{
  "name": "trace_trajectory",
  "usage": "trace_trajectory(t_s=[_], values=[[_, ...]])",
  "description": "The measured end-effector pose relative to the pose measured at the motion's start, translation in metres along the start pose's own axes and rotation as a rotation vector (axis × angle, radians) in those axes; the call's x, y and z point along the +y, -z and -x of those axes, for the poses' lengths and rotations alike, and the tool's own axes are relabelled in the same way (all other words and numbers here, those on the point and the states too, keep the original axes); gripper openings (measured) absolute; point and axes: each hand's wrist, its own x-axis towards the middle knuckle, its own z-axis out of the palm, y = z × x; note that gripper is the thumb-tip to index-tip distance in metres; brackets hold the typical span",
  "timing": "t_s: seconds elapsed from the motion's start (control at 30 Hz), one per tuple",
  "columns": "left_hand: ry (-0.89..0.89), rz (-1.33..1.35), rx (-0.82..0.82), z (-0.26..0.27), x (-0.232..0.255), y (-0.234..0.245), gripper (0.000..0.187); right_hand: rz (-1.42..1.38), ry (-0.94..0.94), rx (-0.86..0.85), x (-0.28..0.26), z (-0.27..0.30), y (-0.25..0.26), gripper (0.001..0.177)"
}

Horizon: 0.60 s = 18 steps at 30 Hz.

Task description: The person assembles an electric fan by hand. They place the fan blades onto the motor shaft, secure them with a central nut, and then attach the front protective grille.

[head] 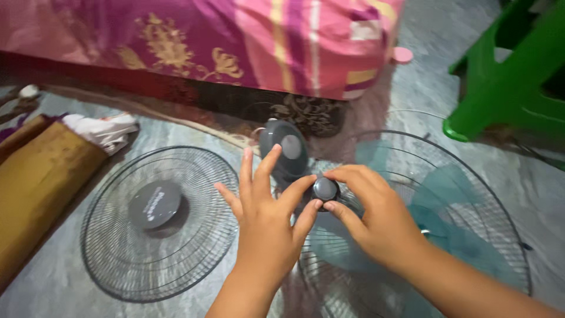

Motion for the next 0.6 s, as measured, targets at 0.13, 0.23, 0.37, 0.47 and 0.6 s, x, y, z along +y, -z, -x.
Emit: trace_trajectory(t_s=[0.13,0.23,0.37,0.47,0.6], values=[[-0.029,0.047,-0.054,-0.003,0.029,-0.026,0.033,0.100,-0.017,0.044,0.024,0.022,0.030,0.043],[-0.060,0.065,-0.090,-0.005,0.047,-0.046,0.032,0.121,-0.060,0.049,0.041,0.036,0.050,0.043],[-0.072,0.069,-0.156,-0.003,0.065,-0.070,0.030,0.057,-0.117,0.058,0.060,0.056,0.067,0.044],[-0.071,0.099,-0.191,-0.002,0.076,-0.087,0.031,-0.038,-0.267,0.059,0.071,0.068,0.076,0.046],[-0.067,0.121,-0.237,0.002,0.088,-0.108,0.032,-0.177,-0.477,0.068,0.083,0.083,0.082,0.046]])
